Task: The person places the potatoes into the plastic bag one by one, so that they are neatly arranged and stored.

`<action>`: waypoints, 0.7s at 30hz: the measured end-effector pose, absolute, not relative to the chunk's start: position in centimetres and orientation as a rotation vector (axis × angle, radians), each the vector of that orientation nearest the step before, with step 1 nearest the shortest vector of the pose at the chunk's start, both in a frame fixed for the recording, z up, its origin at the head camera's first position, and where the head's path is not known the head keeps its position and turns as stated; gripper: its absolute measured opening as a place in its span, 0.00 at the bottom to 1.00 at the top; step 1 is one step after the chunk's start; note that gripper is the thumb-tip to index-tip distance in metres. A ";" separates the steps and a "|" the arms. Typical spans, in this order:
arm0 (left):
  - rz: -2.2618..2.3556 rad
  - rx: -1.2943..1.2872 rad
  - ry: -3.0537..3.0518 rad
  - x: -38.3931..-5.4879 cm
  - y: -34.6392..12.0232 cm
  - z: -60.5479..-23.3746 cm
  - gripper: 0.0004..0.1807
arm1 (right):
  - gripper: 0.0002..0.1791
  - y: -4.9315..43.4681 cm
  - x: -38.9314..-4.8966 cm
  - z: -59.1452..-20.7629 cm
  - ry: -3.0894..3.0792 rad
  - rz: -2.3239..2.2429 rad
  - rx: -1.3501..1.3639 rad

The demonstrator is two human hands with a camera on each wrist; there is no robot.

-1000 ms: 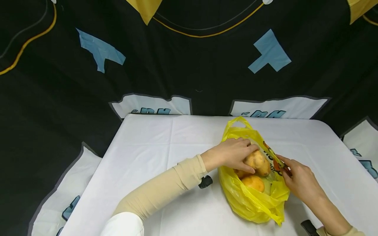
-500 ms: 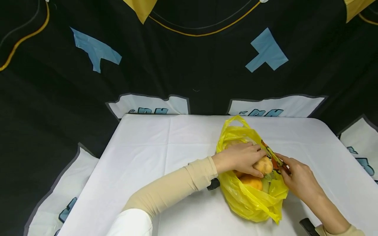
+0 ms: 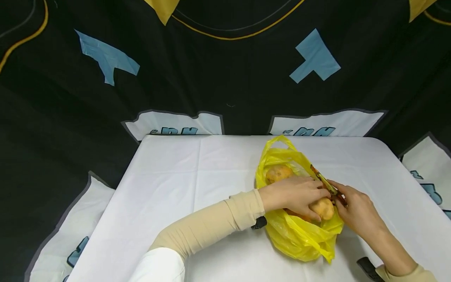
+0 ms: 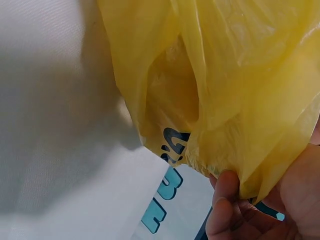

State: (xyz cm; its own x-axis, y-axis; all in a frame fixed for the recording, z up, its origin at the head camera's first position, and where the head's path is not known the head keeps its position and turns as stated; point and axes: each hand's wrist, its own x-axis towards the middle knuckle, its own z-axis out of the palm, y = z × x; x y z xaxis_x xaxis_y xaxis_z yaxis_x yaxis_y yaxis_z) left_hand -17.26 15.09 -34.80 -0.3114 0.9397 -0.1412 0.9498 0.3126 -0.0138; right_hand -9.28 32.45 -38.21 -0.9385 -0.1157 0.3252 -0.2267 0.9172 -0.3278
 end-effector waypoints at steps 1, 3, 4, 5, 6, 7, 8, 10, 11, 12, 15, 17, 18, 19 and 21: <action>-0.171 1.775 2.451 -17.1 15.2 -34.8 0.40 | 0.27 32.4 -9.3 -38.2 -2.781 0.530 0.249; -0.256 1.787 2.442 -16.7 15.5 -34.8 0.40 | 0.28 32.4 -9.2 -38.2 -2.782 0.533 0.247; -0.307 1.796 2.436 -16.4 15.7 -34.9 0.39 | 0.28 32.4 -9.2 -38.2 -2.783 0.535 0.248; -0.357 1.809 2.422 -16.1 15.9 -34.9 0.39 | 0.28 32.4 -9.2 -38.2 -2.786 0.539 0.247; -0.391 1.820 2.402 -15.9 16.1 -35.0 0.38 | 0.29 32.4 -9.2 -38.3 -2.790 0.542 0.245; -0.422 1.823 2.382 -15.7 16.2 -35.2 0.38 | 0.28 32.4 -9.2 -38.3 -2.789 0.543 0.245; -0.453 1.821 2.364 -15.5 16.3 -35.3 0.37 | 0.28 32.4 -9.2 -38.3 -2.786 0.546 0.244; -0.485 1.824 2.338 -15.2 16.5 -35.7 0.35 | 0.27 32.3 -9.2 -38.3 -2.784 0.550 0.241; -0.483 1.826 2.329 -15.2 16.5 -35.9 0.34 | 0.27 32.3 -9.2 -38.3 -2.783 0.551 0.239; -0.482 1.831 2.326 -15.1 16.5 -36.1 0.33 | 0.27 32.3 -9.2 -38.3 -2.780 0.546 0.237; -0.528 1.828 2.355 -15.1 16.4 -36.9 0.33 | 0.26 32.3 -9.2 -38.5 -2.781 0.541 0.239; -0.581 1.812 2.381 -15.0 16.3 -37.5 0.37 | 0.26 32.3 -9.2 -38.6 -2.784 0.542 0.234; -0.608 1.803 2.398 -14.9 16.1 -37.7 0.38 | 0.26 32.3 -9.2 -38.6 -2.789 0.542 0.233; -0.618 1.785 2.415 -14.8 16.0 -37.9 0.39 | 0.25 32.3 -9.2 -38.7 -2.794 0.543 0.231; -0.599 1.760 2.451 -15.0 15.3 -37.9 0.42 | 0.25 32.3 -9.2 -38.7 -2.811 0.545 0.223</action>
